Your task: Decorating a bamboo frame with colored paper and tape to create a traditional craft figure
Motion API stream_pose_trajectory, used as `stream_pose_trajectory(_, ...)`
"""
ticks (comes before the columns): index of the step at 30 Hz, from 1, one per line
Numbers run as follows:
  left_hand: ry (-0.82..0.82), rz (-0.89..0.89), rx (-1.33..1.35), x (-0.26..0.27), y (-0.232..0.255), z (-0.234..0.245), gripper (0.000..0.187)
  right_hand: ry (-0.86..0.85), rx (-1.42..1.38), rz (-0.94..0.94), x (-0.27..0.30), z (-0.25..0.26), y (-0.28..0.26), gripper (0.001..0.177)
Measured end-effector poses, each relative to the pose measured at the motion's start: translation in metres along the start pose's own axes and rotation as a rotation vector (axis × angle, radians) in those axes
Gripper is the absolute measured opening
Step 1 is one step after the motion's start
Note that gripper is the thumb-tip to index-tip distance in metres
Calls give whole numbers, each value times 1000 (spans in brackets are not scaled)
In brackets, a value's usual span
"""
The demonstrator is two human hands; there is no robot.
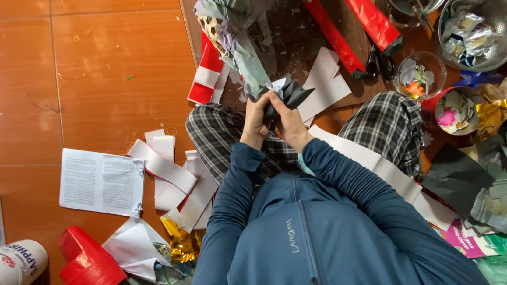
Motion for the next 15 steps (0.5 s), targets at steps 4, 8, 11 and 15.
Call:
stream_pose_trajectory(4, -6, -25, -12, 9, 7, -8, 44, 290, 119, 93, 10, -3, -27, 57)
stream_pose_trajectory(8, -19, -49, 23, 17, 13, -15, 45, 356, 359, 554, -17, 16, -28, 89)
stream_pose_trajectory(11, -35, -46, 28, 11, 5, -6, 46, 256, 468, 544, -38, 10, -34, 87)
stream_pose_trajectory(15, -60, -29, 3, 24, 11, -11, 47, 76, 679, 565, -64, 0, -46, 81)
Point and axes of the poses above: each hand's wrist, its own x-axis away from the middle knuckle, its own z-axis out of the back of the hand, y = z × x, the point moved 6 cm from there along -x, towards the middle knuckle, and after that the axes turned 15 degrees about x, right-handed, at the moved point
